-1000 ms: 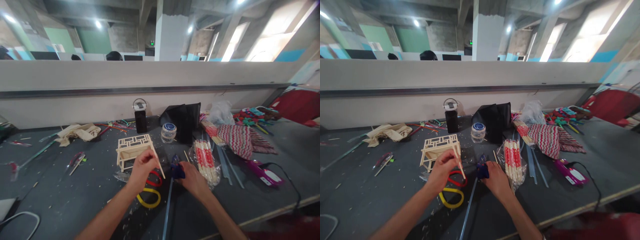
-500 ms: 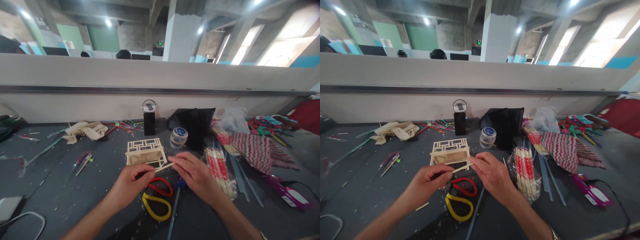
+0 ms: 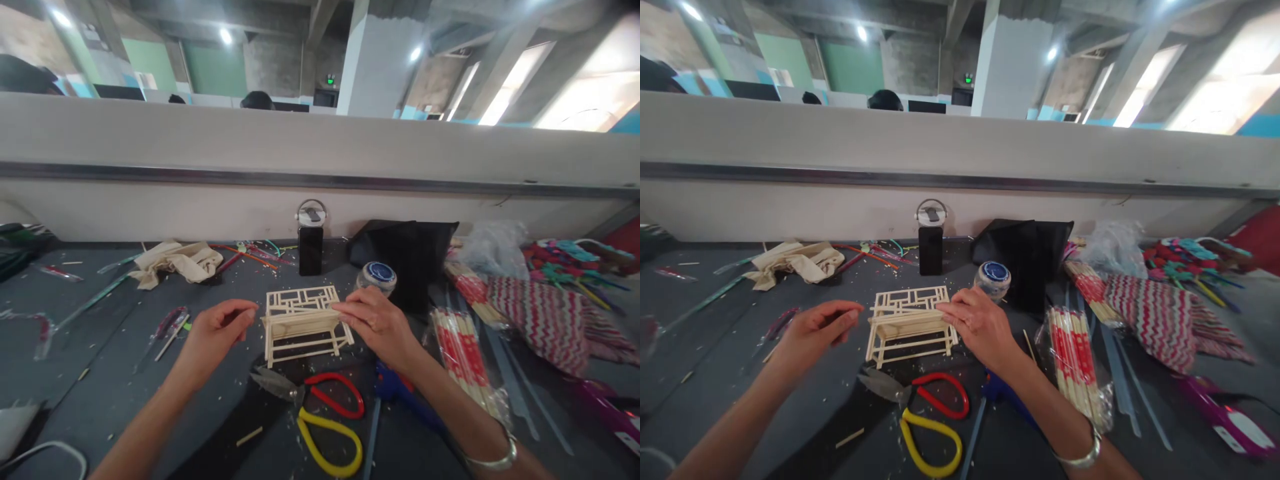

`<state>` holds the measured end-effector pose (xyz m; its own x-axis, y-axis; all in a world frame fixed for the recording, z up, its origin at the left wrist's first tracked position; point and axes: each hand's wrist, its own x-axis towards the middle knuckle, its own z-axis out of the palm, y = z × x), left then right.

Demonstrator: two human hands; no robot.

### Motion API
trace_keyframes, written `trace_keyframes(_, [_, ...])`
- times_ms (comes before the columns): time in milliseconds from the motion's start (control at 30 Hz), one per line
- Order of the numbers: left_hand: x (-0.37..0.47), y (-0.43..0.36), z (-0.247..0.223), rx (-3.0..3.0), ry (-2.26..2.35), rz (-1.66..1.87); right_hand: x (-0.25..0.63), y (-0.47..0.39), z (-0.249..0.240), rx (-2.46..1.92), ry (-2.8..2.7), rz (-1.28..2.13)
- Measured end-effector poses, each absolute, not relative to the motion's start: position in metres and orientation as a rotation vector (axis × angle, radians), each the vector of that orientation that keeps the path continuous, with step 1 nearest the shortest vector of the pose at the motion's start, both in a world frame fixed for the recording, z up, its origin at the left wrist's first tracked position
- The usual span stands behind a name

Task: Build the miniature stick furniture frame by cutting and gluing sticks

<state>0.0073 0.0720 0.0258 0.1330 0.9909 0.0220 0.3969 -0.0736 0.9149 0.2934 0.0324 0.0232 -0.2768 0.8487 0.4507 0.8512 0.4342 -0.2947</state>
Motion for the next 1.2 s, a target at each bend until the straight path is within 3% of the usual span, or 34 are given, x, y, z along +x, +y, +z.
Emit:
trace_keyframes(433, [0.014, 0.057, 0.033, 1.941, 1.357, 0.916, 0.307, 0.019, 0.038, -1.498, -2.118, -0.012])
trace_keyframes(600, [0.018, 0.045, 0.035, 2.037, 1.285, 0.863, 0.352, -0.034, 0.027, -1.802, -2.088, 0.248])
trace_keyframes(867, [0.048, 0.021, 0.038, 2.118, 1.047, 0.739, 0.386, -0.092, -0.030, -2.573, -1.715, 0.210])
trace_keyframes(1200, [0.061, 0.007, 0.038, 2.029, 1.002, 0.642, 0.387, -0.086, -0.017, -2.568, -1.488, 0.061])
